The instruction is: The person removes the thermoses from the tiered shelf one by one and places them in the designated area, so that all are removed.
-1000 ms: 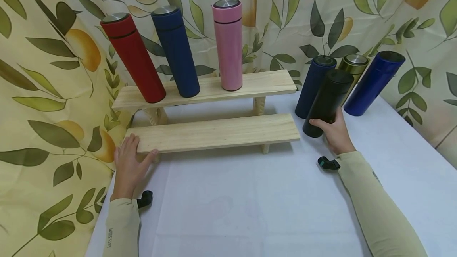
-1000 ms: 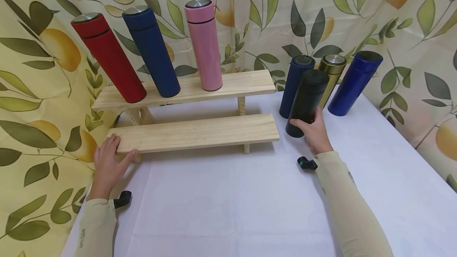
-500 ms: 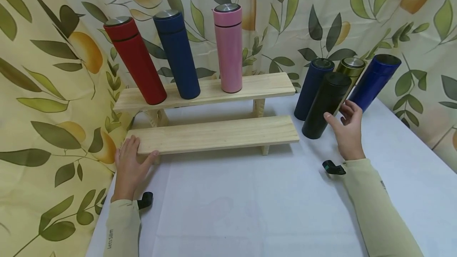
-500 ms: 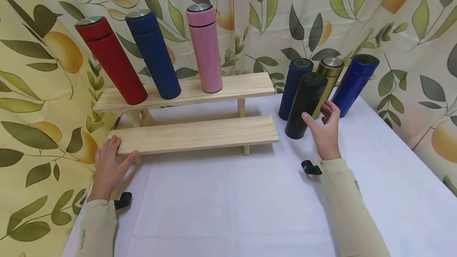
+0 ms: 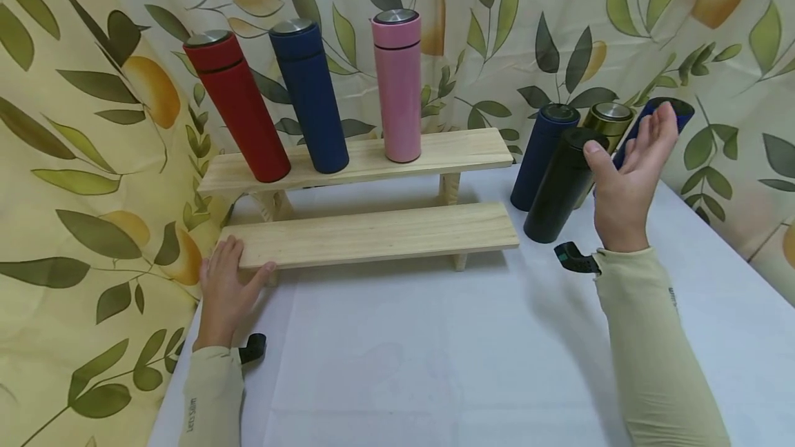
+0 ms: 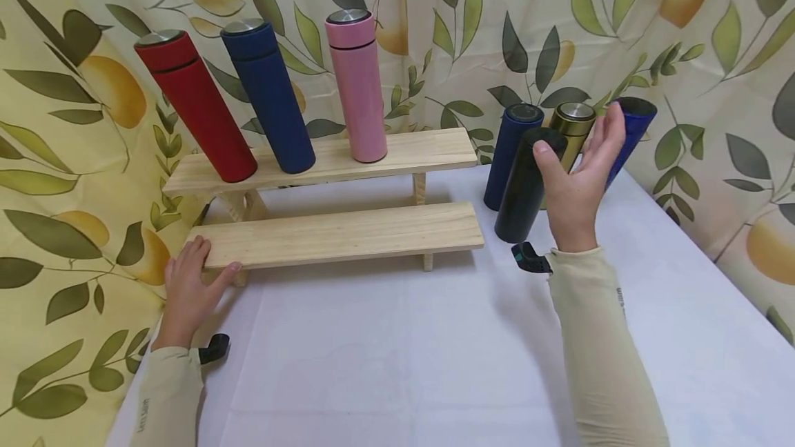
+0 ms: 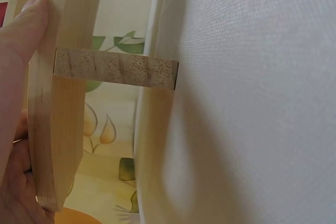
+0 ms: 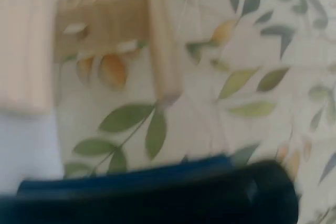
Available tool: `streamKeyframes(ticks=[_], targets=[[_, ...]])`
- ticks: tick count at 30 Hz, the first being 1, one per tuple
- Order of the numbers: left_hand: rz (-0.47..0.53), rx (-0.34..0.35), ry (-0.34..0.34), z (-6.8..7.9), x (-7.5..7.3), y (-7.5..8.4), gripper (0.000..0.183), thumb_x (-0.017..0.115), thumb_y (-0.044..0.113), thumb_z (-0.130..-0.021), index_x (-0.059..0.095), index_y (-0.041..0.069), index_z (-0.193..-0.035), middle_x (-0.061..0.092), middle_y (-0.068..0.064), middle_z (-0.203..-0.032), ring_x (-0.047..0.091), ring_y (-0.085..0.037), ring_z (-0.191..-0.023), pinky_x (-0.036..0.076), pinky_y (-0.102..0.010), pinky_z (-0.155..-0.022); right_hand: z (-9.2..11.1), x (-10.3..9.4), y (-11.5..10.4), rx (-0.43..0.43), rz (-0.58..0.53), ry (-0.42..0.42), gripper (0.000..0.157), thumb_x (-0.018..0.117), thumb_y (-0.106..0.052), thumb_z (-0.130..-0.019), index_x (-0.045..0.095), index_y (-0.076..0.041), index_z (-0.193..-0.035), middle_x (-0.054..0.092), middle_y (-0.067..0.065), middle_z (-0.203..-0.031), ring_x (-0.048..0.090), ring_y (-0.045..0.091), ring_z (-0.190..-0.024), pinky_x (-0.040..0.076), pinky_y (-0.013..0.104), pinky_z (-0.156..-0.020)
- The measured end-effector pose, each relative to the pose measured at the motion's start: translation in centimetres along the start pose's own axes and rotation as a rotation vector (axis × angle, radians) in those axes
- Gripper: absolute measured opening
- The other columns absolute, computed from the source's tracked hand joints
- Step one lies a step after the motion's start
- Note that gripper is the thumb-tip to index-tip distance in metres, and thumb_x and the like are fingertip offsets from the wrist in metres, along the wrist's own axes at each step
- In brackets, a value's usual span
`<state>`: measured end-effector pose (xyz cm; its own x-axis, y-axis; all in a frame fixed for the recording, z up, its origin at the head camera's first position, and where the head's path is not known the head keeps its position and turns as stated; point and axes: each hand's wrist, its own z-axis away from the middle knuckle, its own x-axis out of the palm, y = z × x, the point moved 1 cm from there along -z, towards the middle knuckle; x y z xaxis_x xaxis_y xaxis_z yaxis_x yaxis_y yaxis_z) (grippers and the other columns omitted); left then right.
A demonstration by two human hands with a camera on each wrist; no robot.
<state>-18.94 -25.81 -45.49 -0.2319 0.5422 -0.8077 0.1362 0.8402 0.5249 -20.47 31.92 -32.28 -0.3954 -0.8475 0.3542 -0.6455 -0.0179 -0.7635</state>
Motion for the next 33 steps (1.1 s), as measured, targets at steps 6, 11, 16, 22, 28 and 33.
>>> streamKeyframes(ticks=[6, 11, 16, 22, 28, 33], targets=[[-0.005, -0.005, 0.005, -0.2, -0.2, -0.2, 0.09, 0.071, 0.047, -0.102, 0.036, -0.014, -0.159, 0.028, -0.032, -0.169, 0.017, -0.047, -0.159, -0.004, -0.06, -0.128, -0.9, 5.1, -0.1, -0.019, 0.039, -0.113, 0.101, 0.072, -0.014, -0.088, 0.012, 0.0, -0.168, 0.012, 0.009, -0.177, 0.016, 0.012, -0.16, 0.008, 0.022, -0.127], [-0.01, -0.004, -0.001, -0.5, -0.2, -0.4, 0.091, 0.07, 0.047, -0.102, 0.035, -0.014, -0.159, 0.027, -0.032, -0.169, 0.016, -0.047, -0.159, -0.004, -0.06, -0.128, -1.8, 8.4, 1.1, 0.005, 0.062, -0.201, 0.105, 0.074, -0.021, -0.088, 0.011, -0.002, -0.169, 0.012, 0.009, -0.177, 0.014, 0.01, -0.16, 0.009, 0.021, -0.126], [-0.012, -0.011, -0.005, -0.6, 0.0, -0.5, 0.091, 0.071, 0.047, -0.102, 0.035, -0.013, -0.16, 0.027, -0.031, -0.17, 0.017, -0.047, -0.159, -0.004, -0.061, -0.128, -2.4, 12.0, 2.5, 0.099, -0.006, -0.305, 0.102, 0.075, -0.021, -0.091, 0.012, -0.008, -0.17, 0.012, 0.007, -0.177, 0.015, 0.009, -0.16, 0.012, 0.022, -0.127], [-0.001, -0.006, -0.009, -0.8, 0.2, -0.4, 0.091, 0.07, 0.047, -0.102, 0.034, -0.013, -0.16, 0.026, -0.031, -0.17, 0.016, -0.046, -0.16, -0.004, -0.061, -0.128, -3.0, 16.5, 3.2, 0.211, -0.03, -0.393, 0.095, 0.073, -0.025, -0.096, 0.015, -0.011, -0.17, 0.018, 0.006, -0.176, 0.022, 0.012, -0.159, 0.018, 0.024, -0.126], [-0.016, -0.025, -0.011, -0.7, 0.3, -0.5, 0.09, 0.07, 0.047, -0.102, 0.034, -0.012, -0.161, 0.026, -0.03, -0.171, 0.016, -0.046, -0.16, -0.003, -0.061, -0.128, -3.0, 19.9, 3.6, 0.279, 0.032, -0.48, 0.094, 0.073, -0.033, -0.097, 0.017, -0.015, -0.171, 0.02, 0.006, -0.176, 0.024, 0.019, -0.16, 0.024, 0.03, -0.126], [-0.007, -0.029, -0.006, -0.5, 0.6, -0.5, 0.089, 0.071, 0.045, -0.102, 0.035, -0.012, -0.16, 0.027, -0.03, -0.171, 0.016, -0.045, -0.16, -0.004, -0.06, -0.128, -3.0, 21.6, 3.6, 0.327, 0.073, -0.517, 0.094, 0.074, -0.038, -0.097, 0.019, -0.019, -0.171, 0.023, 0.004, -0.176, 0.027, 0.018, -0.159, 0.026, 0.038, -0.127]])
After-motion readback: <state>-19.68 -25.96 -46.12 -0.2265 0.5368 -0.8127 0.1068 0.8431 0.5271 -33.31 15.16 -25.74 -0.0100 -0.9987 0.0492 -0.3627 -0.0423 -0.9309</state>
